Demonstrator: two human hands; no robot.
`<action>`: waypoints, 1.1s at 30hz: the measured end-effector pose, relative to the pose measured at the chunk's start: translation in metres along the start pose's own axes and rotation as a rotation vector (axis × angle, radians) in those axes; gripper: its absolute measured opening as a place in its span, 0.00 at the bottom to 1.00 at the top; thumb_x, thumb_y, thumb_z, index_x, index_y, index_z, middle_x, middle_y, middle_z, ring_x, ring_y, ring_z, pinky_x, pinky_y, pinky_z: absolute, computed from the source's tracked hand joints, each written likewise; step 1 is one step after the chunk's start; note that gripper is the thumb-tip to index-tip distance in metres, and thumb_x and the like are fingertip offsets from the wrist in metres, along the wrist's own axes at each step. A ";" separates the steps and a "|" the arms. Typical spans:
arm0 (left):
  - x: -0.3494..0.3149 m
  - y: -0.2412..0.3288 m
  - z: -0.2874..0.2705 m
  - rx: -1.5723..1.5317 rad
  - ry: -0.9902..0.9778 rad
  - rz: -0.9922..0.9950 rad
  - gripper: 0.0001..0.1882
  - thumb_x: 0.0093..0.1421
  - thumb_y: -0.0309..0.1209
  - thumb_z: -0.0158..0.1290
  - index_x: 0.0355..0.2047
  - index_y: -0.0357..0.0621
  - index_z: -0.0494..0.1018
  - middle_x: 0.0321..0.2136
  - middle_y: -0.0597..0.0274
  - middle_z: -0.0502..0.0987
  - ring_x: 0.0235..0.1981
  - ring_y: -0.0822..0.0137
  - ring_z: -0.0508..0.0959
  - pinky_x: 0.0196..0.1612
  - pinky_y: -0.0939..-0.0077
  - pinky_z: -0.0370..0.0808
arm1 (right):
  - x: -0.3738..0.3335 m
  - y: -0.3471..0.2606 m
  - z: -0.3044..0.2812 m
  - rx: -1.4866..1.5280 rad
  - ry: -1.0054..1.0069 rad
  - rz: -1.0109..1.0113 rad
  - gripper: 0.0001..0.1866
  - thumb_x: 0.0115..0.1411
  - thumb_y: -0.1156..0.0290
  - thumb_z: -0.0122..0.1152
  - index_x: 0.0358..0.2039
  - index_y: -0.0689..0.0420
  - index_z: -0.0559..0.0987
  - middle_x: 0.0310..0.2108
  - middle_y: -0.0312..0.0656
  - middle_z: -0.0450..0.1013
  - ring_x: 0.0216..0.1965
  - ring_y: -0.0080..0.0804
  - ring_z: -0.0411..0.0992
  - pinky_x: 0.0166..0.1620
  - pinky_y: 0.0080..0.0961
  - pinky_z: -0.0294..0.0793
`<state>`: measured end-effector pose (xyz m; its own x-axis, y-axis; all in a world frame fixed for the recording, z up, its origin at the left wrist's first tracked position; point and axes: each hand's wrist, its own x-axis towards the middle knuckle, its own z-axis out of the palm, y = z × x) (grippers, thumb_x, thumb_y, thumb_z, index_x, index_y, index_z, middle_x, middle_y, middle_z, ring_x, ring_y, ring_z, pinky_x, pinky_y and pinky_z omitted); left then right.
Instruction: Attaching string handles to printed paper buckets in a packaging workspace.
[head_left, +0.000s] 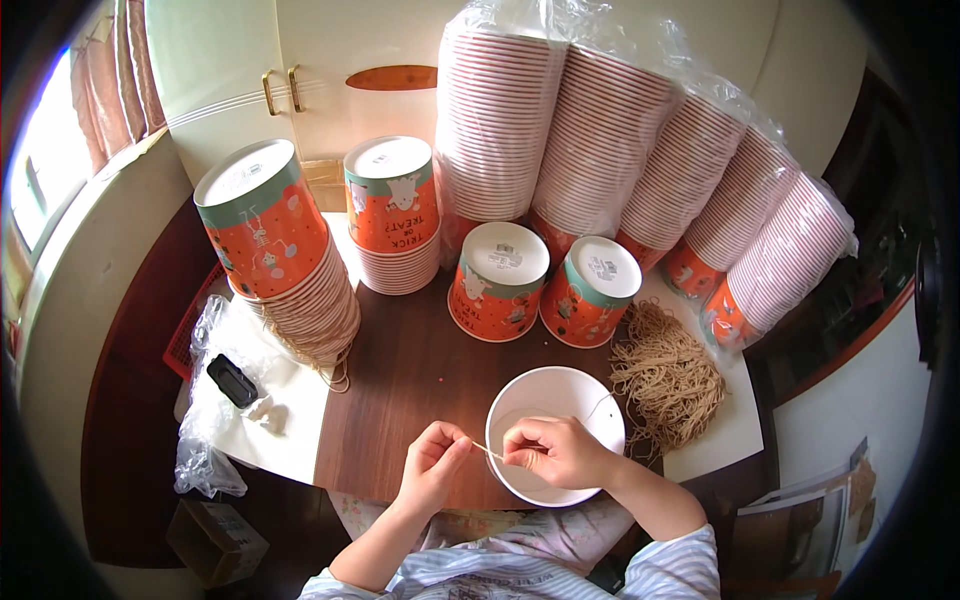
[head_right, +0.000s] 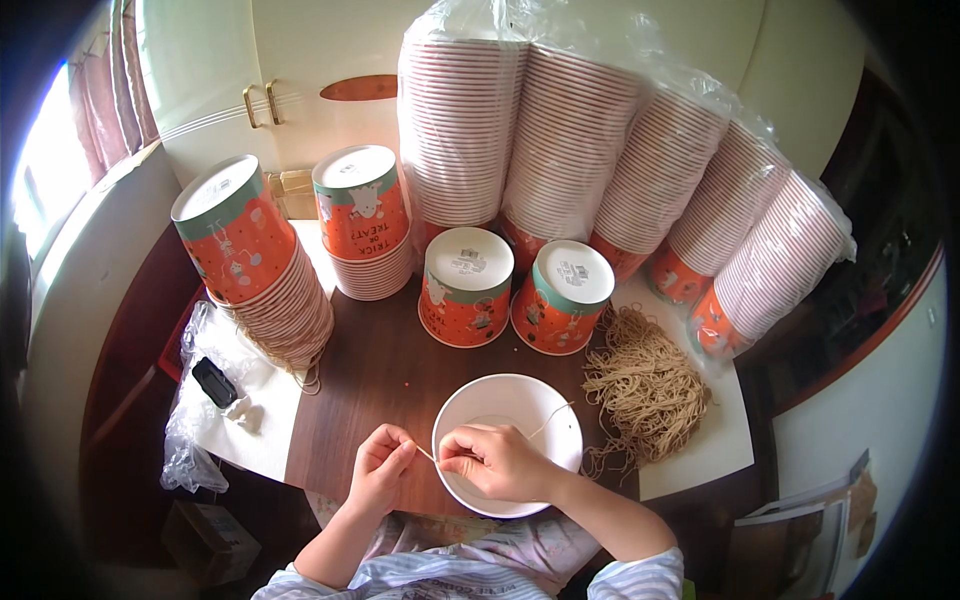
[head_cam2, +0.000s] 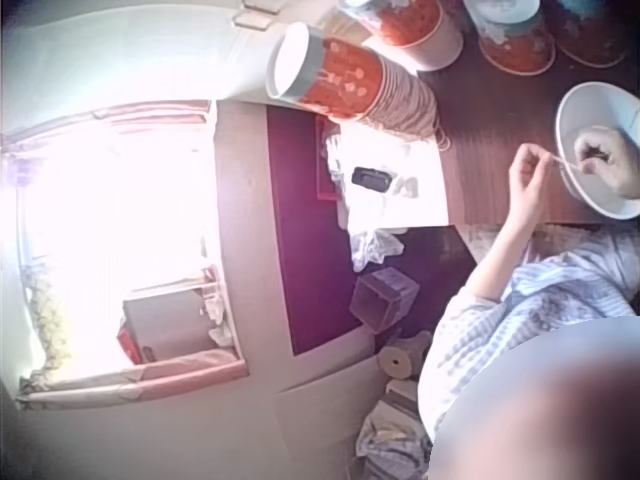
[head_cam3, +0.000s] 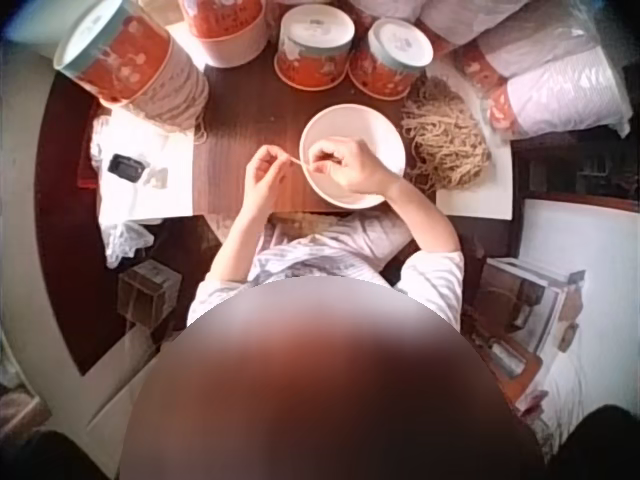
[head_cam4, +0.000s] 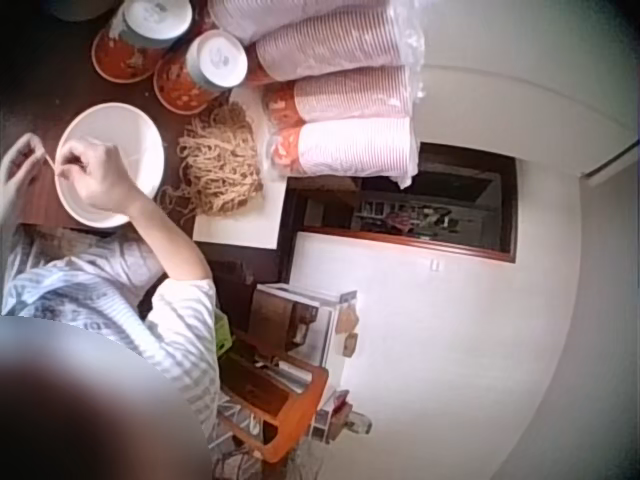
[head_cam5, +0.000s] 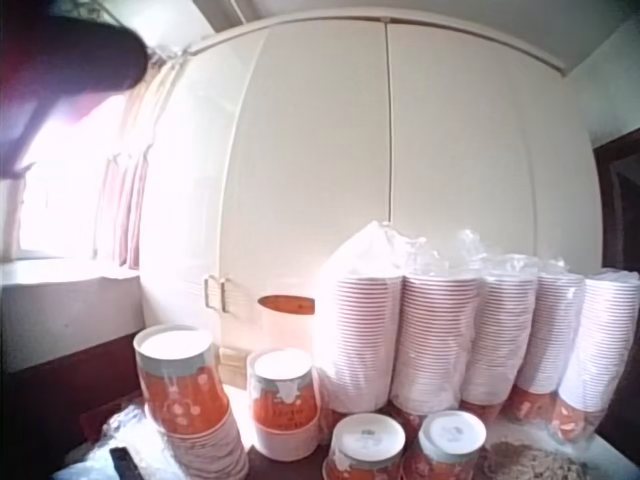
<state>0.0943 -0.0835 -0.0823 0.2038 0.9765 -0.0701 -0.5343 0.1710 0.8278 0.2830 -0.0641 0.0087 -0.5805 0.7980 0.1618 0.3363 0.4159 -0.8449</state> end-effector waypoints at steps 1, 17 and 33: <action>-0.001 -0.002 -0.004 -0.047 -0.008 0.008 0.01 0.59 0.23 0.48 0.31 0.39 0.67 0.31 0.64 0.73 0.31 0.79 0.71 0.35 0.87 0.66 | -0.002 -0.006 0.002 -0.034 0.058 0.022 0.05 0.52 0.74 0.58 0.28 0.59 0.73 0.23 0.41 0.72 0.23 0.34 0.72 0.26 0.26 0.69; -0.054 -0.011 -0.026 0.386 -0.144 -0.039 0.07 0.56 0.25 0.52 0.34 0.35 0.74 0.34 0.60 0.74 0.36 0.72 0.73 0.38 0.80 0.70 | -0.074 0.043 0.169 -0.446 0.261 -0.042 0.14 0.45 0.75 0.54 0.35 0.52 0.74 0.23 0.35 0.69 0.22 0.30 0.71 0.21 0.25 0.71; -0.042 -0.040 -0.021 0.272 -0.146 -0.204 0.07 0.58 0.26 0.52 0.33 0.34 0.74 0.28 0.65 0.76 0.31 0.79 0.73 0.35 0.86 0.71 | -0.074 0.060 0.160 -0.467 0.389 -0.073 0.08 0.43 0.75 0.54 0.28 0.54 0.75 0.18 0.38 0.68 0.20 0.34 0.70 0.22 0.30 0.69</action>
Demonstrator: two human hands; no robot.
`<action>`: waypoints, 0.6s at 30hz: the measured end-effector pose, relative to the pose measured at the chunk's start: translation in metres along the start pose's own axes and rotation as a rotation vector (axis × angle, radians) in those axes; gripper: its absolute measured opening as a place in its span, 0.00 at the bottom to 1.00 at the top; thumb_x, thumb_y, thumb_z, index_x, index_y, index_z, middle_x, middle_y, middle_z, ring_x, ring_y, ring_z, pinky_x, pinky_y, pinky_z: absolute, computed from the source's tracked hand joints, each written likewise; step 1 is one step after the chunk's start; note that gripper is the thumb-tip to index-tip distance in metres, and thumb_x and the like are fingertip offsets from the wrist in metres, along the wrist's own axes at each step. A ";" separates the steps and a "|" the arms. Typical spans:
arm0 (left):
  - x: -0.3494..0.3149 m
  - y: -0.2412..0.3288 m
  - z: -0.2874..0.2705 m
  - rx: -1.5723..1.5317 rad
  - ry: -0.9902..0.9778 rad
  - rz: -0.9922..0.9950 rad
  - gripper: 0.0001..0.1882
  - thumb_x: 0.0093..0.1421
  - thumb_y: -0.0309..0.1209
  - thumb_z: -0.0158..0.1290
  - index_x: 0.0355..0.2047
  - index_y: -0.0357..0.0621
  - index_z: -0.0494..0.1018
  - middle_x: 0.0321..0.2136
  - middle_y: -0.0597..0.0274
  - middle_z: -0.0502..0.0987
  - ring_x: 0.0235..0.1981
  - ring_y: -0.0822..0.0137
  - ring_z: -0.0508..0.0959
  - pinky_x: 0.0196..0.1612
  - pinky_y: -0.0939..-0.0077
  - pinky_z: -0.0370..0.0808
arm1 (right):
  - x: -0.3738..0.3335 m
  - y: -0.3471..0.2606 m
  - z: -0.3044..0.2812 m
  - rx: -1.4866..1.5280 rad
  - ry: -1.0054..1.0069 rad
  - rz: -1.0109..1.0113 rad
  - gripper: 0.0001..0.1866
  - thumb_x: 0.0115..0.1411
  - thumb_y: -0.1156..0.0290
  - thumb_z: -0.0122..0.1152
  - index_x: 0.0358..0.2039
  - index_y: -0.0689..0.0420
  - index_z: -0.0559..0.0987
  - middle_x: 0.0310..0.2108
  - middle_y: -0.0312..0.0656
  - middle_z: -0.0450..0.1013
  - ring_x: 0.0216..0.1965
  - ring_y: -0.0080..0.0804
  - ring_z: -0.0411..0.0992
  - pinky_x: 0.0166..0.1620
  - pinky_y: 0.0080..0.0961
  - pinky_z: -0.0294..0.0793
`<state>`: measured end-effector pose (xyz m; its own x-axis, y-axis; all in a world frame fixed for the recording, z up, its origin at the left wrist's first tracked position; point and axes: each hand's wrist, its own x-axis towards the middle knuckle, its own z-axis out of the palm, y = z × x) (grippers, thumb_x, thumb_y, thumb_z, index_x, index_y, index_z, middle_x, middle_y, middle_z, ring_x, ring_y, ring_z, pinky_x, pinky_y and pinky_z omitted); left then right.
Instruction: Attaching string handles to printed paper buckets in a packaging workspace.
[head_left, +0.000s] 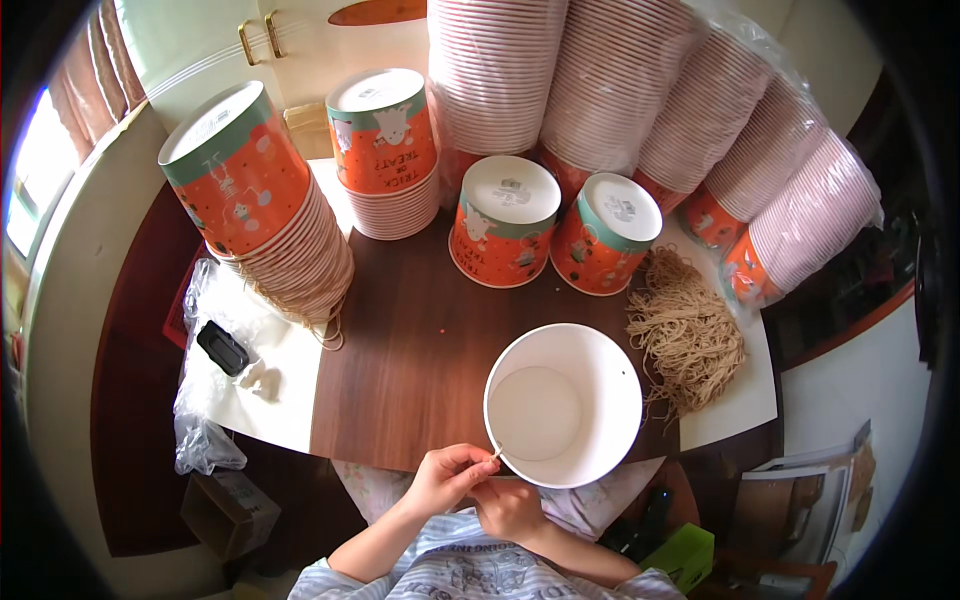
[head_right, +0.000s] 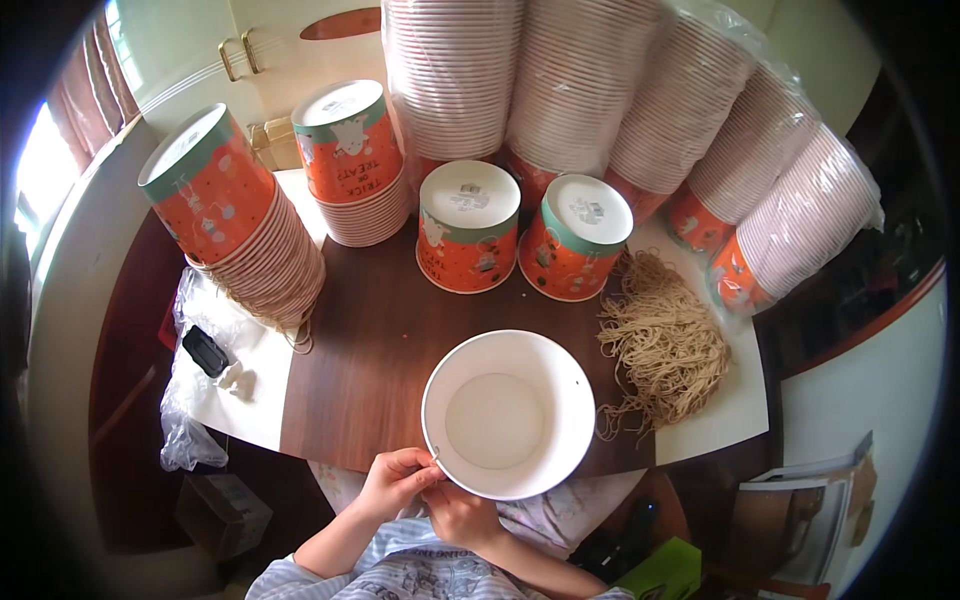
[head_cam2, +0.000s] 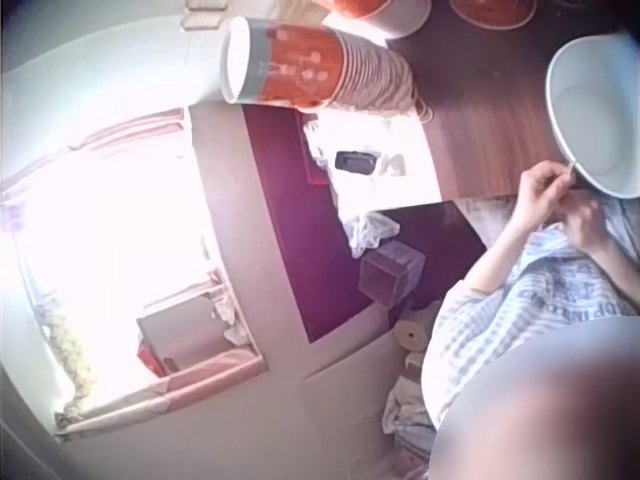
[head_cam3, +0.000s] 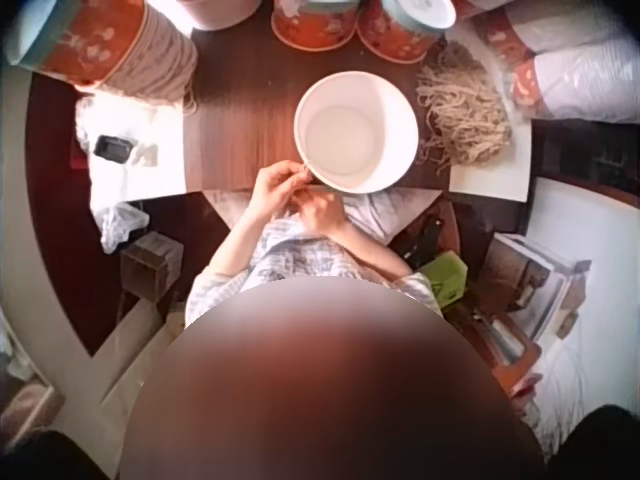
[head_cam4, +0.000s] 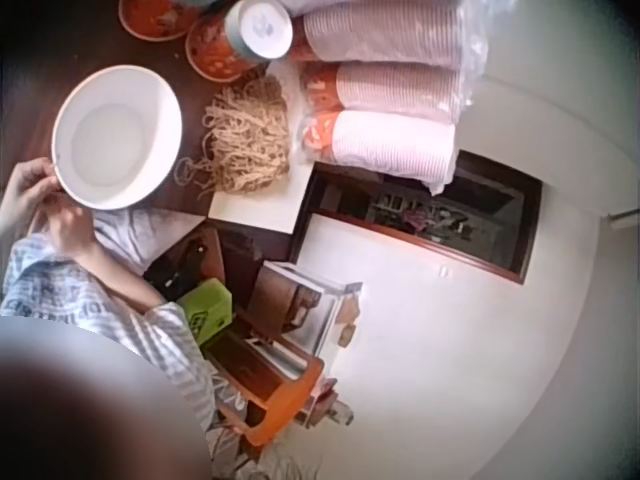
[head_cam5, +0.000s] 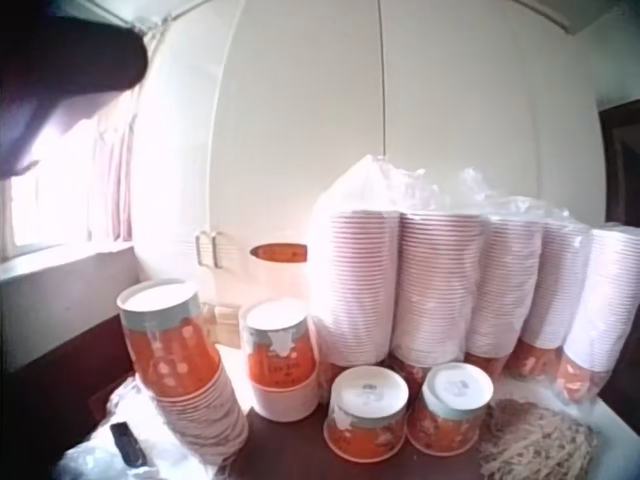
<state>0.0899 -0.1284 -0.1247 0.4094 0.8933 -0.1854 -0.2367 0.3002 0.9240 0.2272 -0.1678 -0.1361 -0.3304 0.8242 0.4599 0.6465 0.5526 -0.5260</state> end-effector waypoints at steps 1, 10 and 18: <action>0.004 0.002 0.001 -0.073 -0.012 0.014 0.07 0.58 0.26 0.51 0.33 0.34 0.74 0.29 0.65 0.76 0.31 0.80 0.73 0.34 0.87 0.71 | 0.000 0.005 0.002 -0.001 0.042 -0.021 0.08 0.42 0.75 0.54 0.27 0.53 0.75 0.19 0.38 0.69 0.18 0.35 0.69 0.18 0.30 0.68; 0.019 0.035 0.005 -0.034 -0.075 0.075 0.05 0.57 0.25 0.52 0.29 0.34 0.74 0.23 0.68 0.74 0.24 0.84 0.69 0.25 0.89 0.66 | -0.043 0.017 0.019 -0.167 -0.264 0.010 0.05 0.47 0.71 0.50 0.17 0.50 0.67 0.16 0.33 0.68 0.16 0.29 0.70 0.17 0.27 0.68; 0.027 0.041 0.010 0.106 -0.078 0.117 0.04 0.56 0.23 0.53 0.29 0.33 0.73 0.22 0.70 0.74 0.24 0.83 0.69 0.26 0.88 0.67 | -0.048 0.021 0.017 -0.199 -0.314 -0.005 0.05 0.47 0.71 0.50 0.17 0.49 0.68 0.15 0.33 0.68 0.15 0.29 0.70 0.18 0.27 0.69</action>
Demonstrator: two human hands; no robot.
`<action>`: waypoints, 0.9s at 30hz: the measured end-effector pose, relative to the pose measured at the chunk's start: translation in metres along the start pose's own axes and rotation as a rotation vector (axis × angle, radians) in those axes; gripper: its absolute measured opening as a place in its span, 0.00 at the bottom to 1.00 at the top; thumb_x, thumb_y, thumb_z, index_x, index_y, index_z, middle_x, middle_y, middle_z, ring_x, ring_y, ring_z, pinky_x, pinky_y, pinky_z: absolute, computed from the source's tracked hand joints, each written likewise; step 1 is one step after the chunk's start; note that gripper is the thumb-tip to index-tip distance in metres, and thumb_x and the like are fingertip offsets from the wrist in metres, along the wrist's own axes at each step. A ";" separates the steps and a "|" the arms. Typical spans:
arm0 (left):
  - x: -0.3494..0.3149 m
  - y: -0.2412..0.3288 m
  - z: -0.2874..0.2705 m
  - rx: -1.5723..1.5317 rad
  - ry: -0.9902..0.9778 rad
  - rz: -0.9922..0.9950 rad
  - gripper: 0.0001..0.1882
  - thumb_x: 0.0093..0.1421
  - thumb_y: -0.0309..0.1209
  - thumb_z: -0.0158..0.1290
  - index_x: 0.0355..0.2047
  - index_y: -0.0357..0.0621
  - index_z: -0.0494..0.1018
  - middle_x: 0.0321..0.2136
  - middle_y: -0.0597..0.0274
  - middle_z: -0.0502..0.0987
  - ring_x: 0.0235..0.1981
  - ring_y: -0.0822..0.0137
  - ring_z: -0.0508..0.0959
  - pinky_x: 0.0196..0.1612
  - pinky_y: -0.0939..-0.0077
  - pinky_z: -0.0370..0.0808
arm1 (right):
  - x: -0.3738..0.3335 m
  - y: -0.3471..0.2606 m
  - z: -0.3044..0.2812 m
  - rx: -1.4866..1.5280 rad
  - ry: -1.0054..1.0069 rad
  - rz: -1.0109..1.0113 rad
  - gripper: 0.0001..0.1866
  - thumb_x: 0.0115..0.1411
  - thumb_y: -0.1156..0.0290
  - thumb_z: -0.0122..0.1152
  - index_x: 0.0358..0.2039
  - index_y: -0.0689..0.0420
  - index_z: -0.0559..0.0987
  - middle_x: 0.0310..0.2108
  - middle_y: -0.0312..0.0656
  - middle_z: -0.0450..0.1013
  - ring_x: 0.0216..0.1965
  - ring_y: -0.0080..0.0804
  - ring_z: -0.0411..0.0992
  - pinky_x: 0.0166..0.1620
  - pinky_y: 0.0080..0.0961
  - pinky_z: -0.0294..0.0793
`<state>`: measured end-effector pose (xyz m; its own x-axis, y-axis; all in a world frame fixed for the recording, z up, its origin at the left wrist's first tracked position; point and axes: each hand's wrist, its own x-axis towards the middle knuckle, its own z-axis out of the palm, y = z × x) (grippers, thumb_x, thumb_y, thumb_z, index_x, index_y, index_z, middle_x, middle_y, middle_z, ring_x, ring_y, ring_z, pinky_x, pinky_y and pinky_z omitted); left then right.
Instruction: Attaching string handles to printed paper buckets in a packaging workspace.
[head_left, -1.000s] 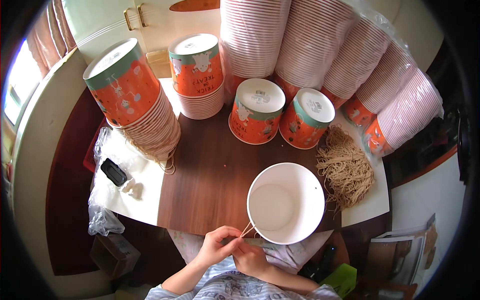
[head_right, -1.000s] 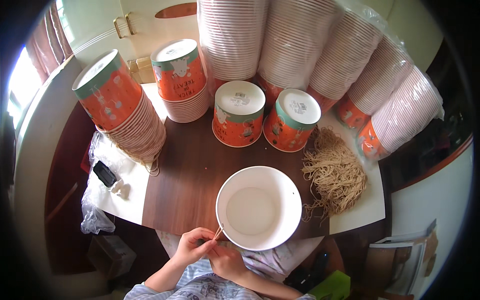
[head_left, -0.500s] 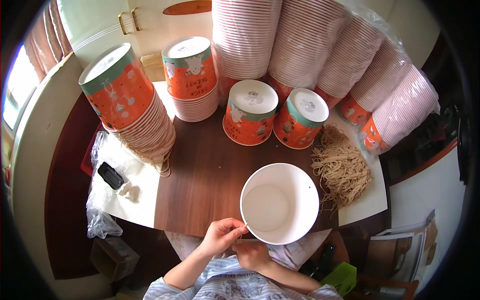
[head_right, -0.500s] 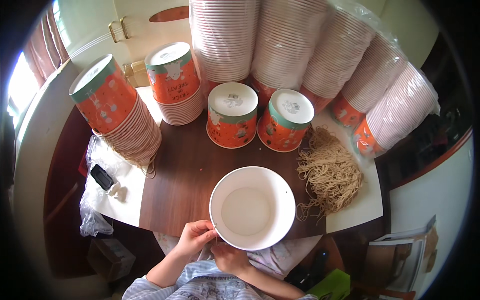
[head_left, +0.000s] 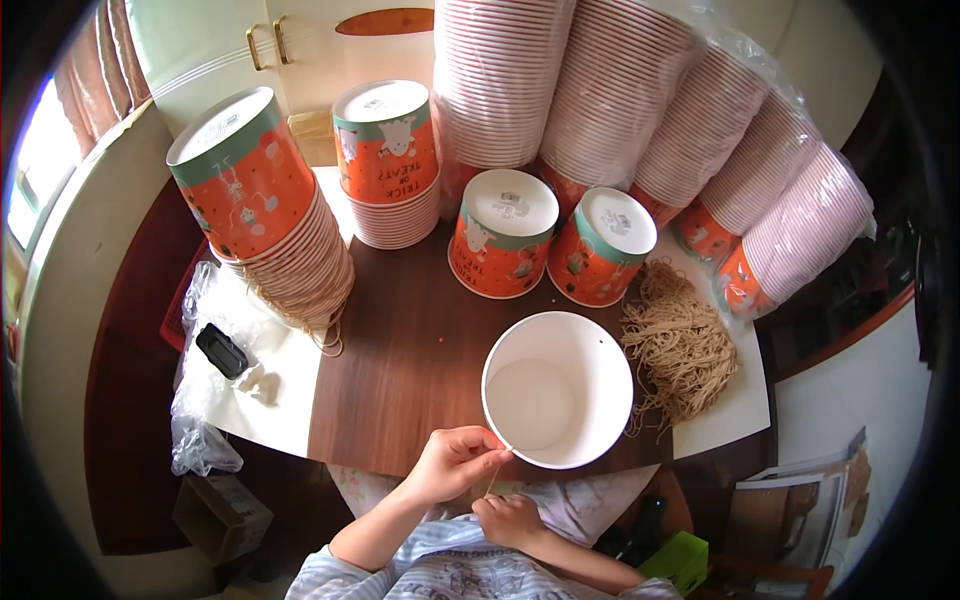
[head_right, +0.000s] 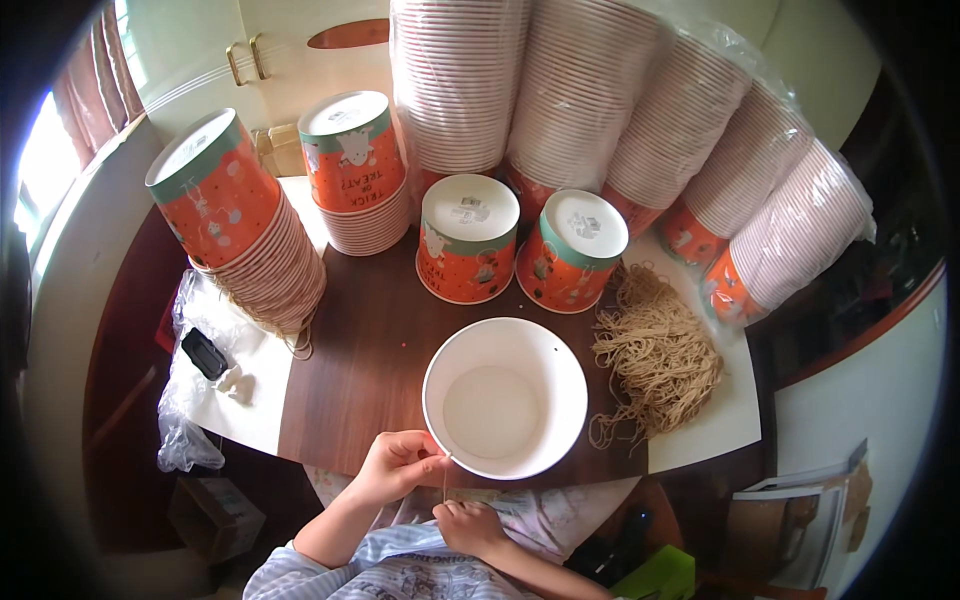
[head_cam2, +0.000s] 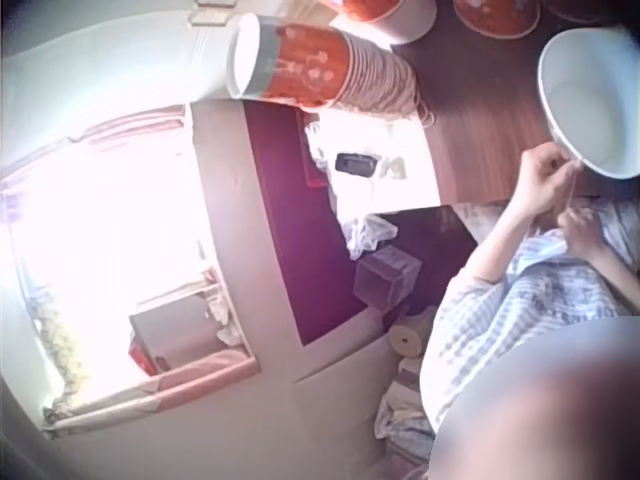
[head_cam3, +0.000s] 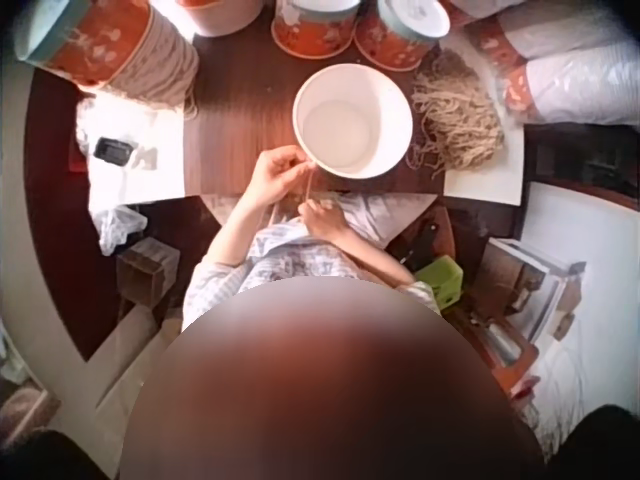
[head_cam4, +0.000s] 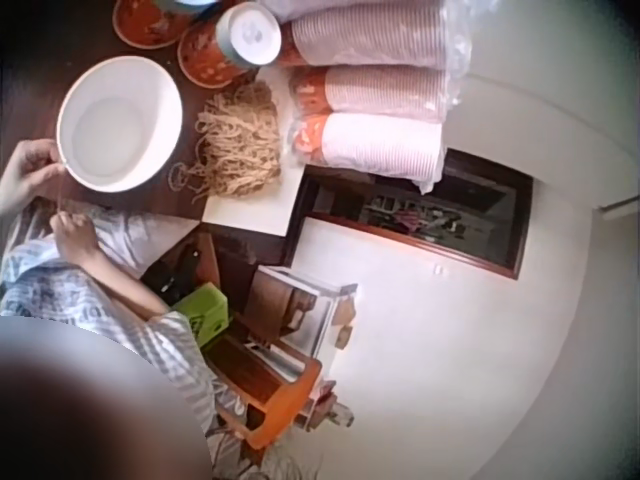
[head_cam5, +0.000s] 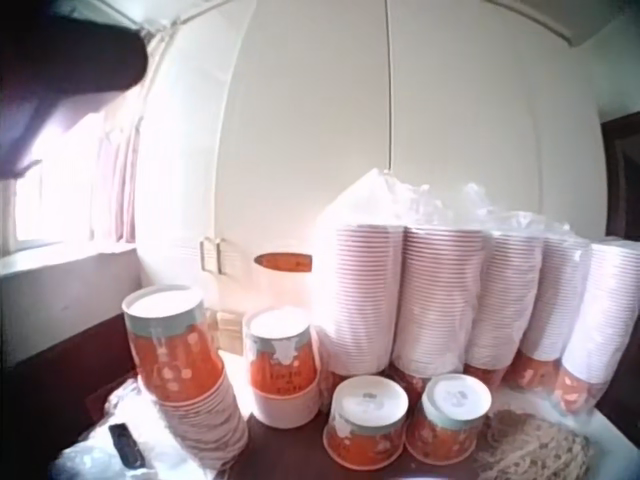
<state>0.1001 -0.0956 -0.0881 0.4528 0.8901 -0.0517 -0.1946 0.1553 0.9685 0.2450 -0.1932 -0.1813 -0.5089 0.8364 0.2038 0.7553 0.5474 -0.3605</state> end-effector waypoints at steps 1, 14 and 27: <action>0.000 0.000 0.000 -0.004 0.005 0.001 0.03 0.55 0.21 0.53 0.28 0.32 0.73 0.25 0.69 0.74 0.27 0.83 0.70 0.29 0.88 0.69 | -0.001 0.001 0.000 0.010 0.003 0.005 0.05 0.47 0.71 0.49 0.17 0.49 0.68 0.16 0.33 0.69 0.15 0.29 0.70 0.18 0.27 0.69; 0.012 -0.008 -0.013 0.505 0.206 0.109 0.06 0.51 0.28 0.58 0.29 0.39 0.76 0.25 0.58 0.74 0.25 0.68 0.75 0.27 0.78 0.72 | -0.068 0.039 0.024 0.379 -0.165 0.371 0.10 0.57 0.62 0.49 0.36 0.50 0.74 0.31 0.39 0.75 0.28 0.37 0.74 0.30 0.34 0.73; 0.096 0.082 -0.051 1.410 -0.192 0.762 0.17 0.47 0.26 0.50 0.40 0.53 0.74 0.54 0.65 0.65 0.56 0.55 0.61 0.52 0.59 0.63 | -0.093 0.077 -0.151 1.329 -0.662 0.467 0.13 0.60 0.73 0.49 0.46 0.60 0.70 0.37 0.34 0.71 0.38 0.18 0.66 0.43 0.17 0.66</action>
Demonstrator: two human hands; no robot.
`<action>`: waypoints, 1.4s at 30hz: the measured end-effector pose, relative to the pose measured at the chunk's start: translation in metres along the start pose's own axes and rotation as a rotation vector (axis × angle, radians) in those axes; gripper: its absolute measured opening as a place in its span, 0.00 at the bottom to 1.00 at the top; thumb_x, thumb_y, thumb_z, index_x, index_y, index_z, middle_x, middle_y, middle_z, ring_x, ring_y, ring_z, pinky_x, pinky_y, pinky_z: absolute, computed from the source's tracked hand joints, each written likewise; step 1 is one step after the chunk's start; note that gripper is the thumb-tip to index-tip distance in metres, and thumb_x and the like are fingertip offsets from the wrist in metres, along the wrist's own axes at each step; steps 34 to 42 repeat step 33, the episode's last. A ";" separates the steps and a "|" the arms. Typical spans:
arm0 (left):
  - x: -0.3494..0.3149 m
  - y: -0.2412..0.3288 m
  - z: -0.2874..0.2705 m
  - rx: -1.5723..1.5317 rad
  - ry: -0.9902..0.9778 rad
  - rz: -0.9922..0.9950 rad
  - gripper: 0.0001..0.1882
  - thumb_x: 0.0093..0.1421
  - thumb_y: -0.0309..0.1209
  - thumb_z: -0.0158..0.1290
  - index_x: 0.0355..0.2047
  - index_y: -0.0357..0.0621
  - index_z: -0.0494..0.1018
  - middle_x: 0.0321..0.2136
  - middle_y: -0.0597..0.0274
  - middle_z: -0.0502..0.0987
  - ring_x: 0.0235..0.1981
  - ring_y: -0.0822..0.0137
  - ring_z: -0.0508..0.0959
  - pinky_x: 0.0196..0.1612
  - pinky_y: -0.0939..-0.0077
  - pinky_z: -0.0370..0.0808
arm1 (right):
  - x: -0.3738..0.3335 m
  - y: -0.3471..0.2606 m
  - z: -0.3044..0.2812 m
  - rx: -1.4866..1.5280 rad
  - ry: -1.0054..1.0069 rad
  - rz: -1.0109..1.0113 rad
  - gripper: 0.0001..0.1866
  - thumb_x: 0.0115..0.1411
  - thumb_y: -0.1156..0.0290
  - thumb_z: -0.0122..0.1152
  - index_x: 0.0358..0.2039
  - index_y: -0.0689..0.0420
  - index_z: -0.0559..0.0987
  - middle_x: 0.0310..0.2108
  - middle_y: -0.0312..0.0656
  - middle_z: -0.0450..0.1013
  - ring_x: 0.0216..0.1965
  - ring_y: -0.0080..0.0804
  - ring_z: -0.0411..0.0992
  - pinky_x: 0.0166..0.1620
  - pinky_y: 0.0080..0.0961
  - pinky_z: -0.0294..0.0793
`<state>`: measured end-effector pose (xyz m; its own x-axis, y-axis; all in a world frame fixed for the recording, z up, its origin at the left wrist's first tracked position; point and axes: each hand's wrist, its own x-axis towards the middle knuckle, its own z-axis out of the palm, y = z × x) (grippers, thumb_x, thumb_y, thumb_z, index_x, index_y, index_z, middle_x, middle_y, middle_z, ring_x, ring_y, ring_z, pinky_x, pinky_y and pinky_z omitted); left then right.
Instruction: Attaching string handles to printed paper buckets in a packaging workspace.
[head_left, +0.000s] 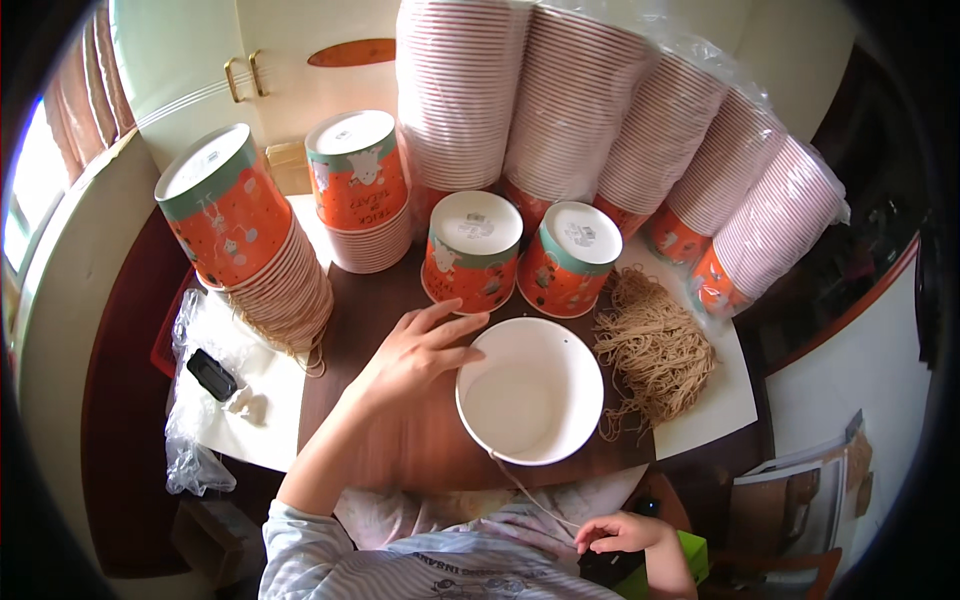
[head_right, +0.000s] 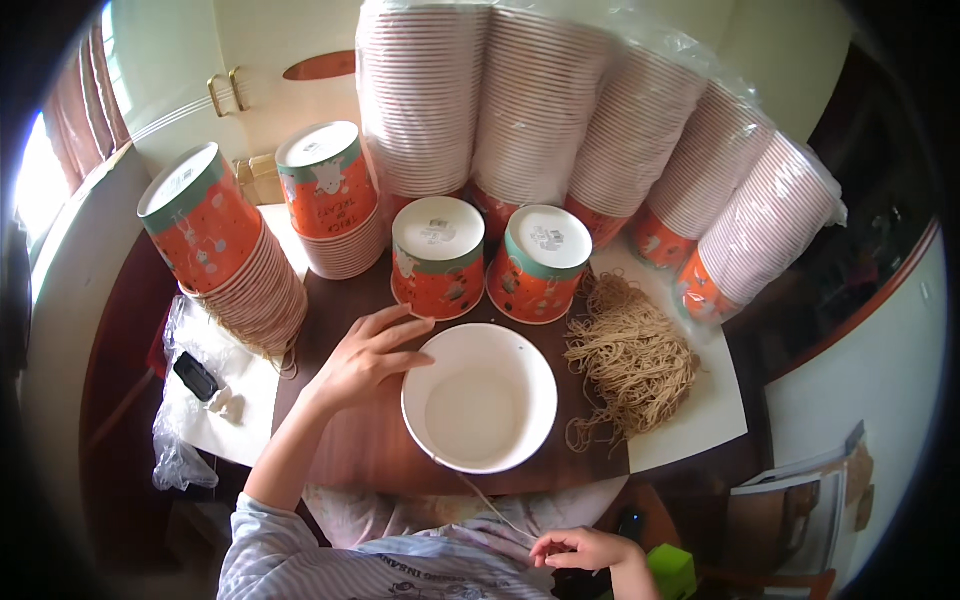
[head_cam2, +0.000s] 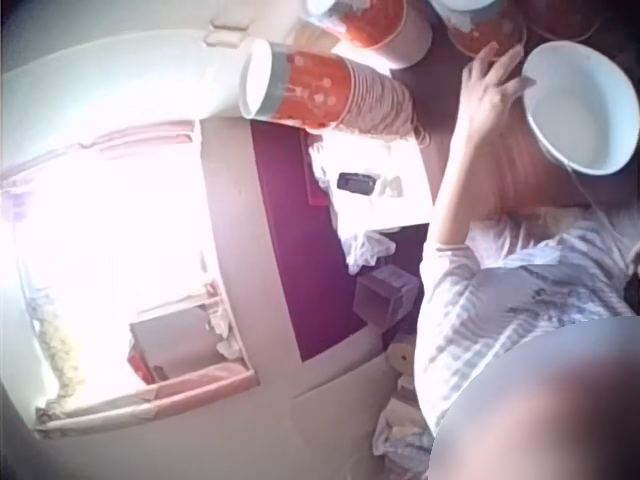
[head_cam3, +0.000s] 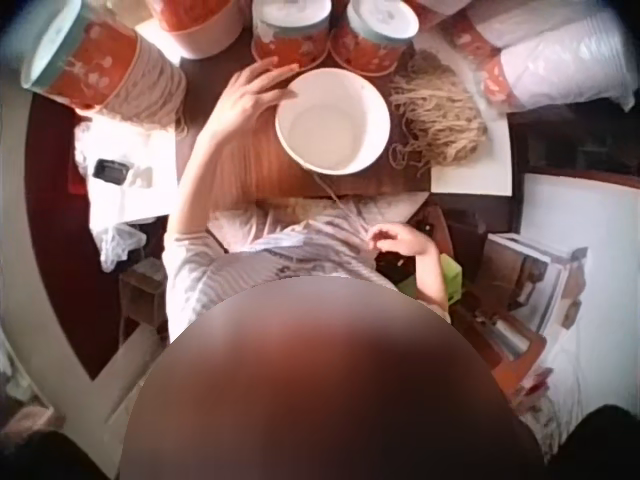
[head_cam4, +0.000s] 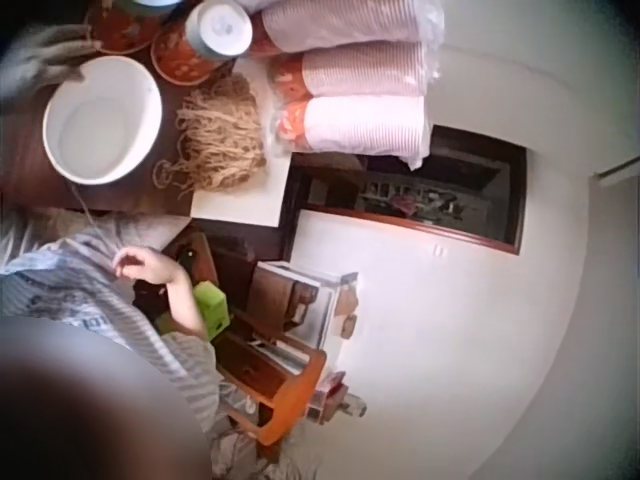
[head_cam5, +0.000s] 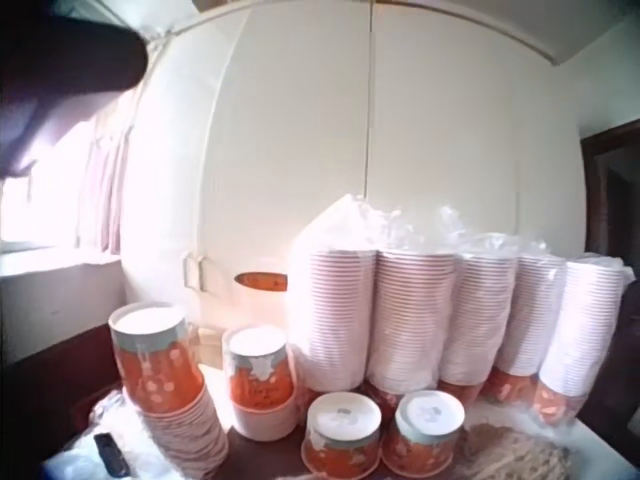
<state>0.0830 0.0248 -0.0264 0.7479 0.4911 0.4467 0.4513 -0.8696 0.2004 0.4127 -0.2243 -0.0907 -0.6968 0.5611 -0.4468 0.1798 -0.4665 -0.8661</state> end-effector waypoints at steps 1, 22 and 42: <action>0.002 0.000 0.004 -0.016 0.028 0.037 0.18 0.39 0.28 0.59 0.35 0.55 0.76 0.52 0.67 0.67 0.56 0.54 0.62 0.52 0.59 0.64 | -0.003 -0.007 0.003 0.012 0.083 -0.068 0.14 0.59 0.73 0.49 0.46 0.60 0.70 0.37 0.34 0.71 0.37 0.18 0.66 0.43 0.17 0.66; -0.037 0.151 0.013 -0.753 0.123 -0.369 0.12 0.49 0.20 0.54 0.36 0.41 0.75 0.23 0.62 0.72 0.19 0.69 0.71 0.23 0.77 0.69 | 0.077 -0.120 0.037 1.347 0.069 -1.127 0.08 0.57 0.66 0.44 0.27 0.57 0.67 0.22 0.36 0.61 0.20 0.22 0.54 0.24 0.19 0.52; -0.045 0.140 0.026 -0.814 0.129 -0.303 0.15 0.53 0.27 0.56 0.42 0.41 0.73 0.23 0.62 0.73 0.21 0.72 0.75 0.24 0.79 0.71 | 0.096 -0.125 0.037 1.287 0.086 -1.049 0.10 0.56 0.64 0.46 0.28 0.57 0.70 0.22 0.37 0.62 0.20 0.22 0.55 0.24 0.20 0.54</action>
